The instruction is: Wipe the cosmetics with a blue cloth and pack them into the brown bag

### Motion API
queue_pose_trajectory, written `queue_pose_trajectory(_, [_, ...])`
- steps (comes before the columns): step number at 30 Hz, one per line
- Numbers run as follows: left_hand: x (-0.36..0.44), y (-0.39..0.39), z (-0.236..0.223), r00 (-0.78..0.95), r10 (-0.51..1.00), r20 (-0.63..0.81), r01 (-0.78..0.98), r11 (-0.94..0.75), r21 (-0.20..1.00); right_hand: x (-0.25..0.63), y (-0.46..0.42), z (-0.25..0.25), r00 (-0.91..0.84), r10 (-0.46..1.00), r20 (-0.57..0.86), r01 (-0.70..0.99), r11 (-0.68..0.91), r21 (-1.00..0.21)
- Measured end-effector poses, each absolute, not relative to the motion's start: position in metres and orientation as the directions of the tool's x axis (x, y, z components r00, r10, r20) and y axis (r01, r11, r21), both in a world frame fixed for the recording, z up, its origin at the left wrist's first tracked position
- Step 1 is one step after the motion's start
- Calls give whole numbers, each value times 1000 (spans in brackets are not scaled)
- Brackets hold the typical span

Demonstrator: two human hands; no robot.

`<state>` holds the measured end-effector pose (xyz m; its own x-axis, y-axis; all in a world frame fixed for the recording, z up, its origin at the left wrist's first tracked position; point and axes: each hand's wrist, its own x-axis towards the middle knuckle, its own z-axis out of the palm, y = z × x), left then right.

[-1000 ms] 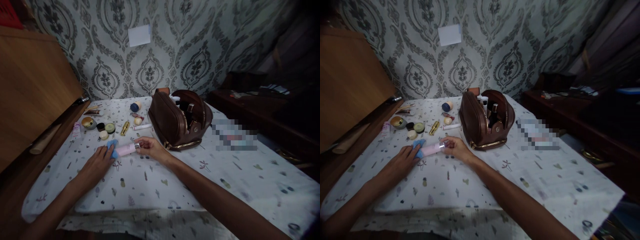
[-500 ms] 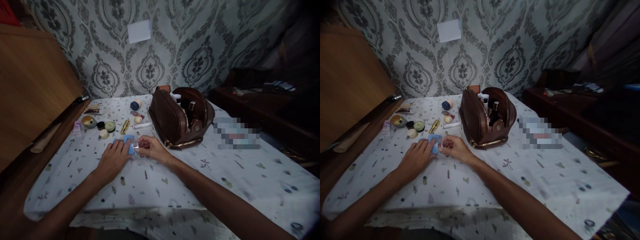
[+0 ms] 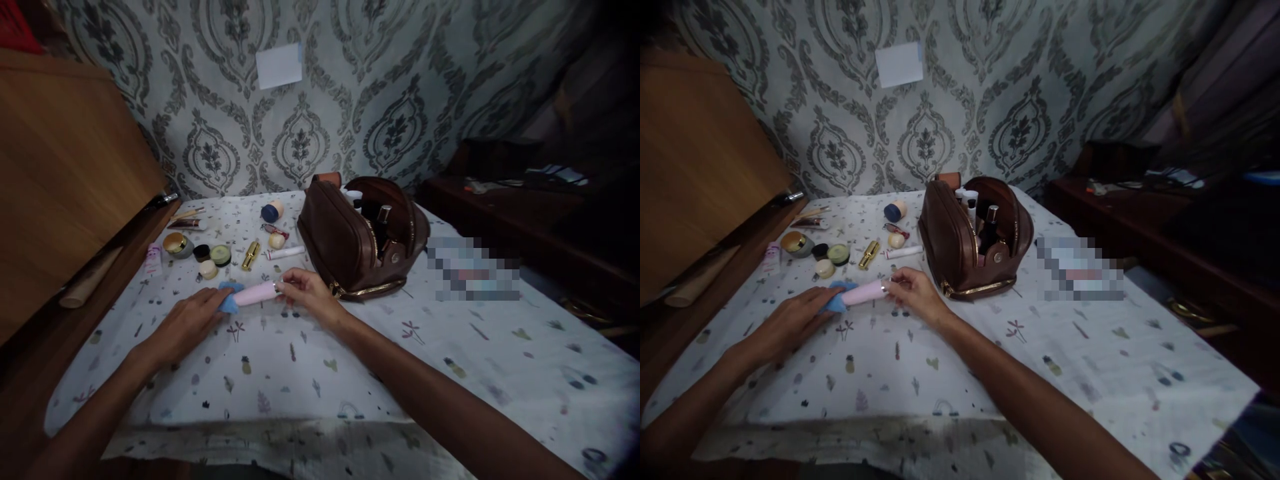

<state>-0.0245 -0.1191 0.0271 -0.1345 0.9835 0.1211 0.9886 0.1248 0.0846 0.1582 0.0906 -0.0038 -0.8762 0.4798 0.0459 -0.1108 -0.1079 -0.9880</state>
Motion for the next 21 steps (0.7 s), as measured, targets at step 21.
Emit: queue_pose_trajectory(21, [40, -48, 16, -16, 951, 308, 957, 104, -272, 158, 91, 1, -851, 525, 18, -60, -64, -996])
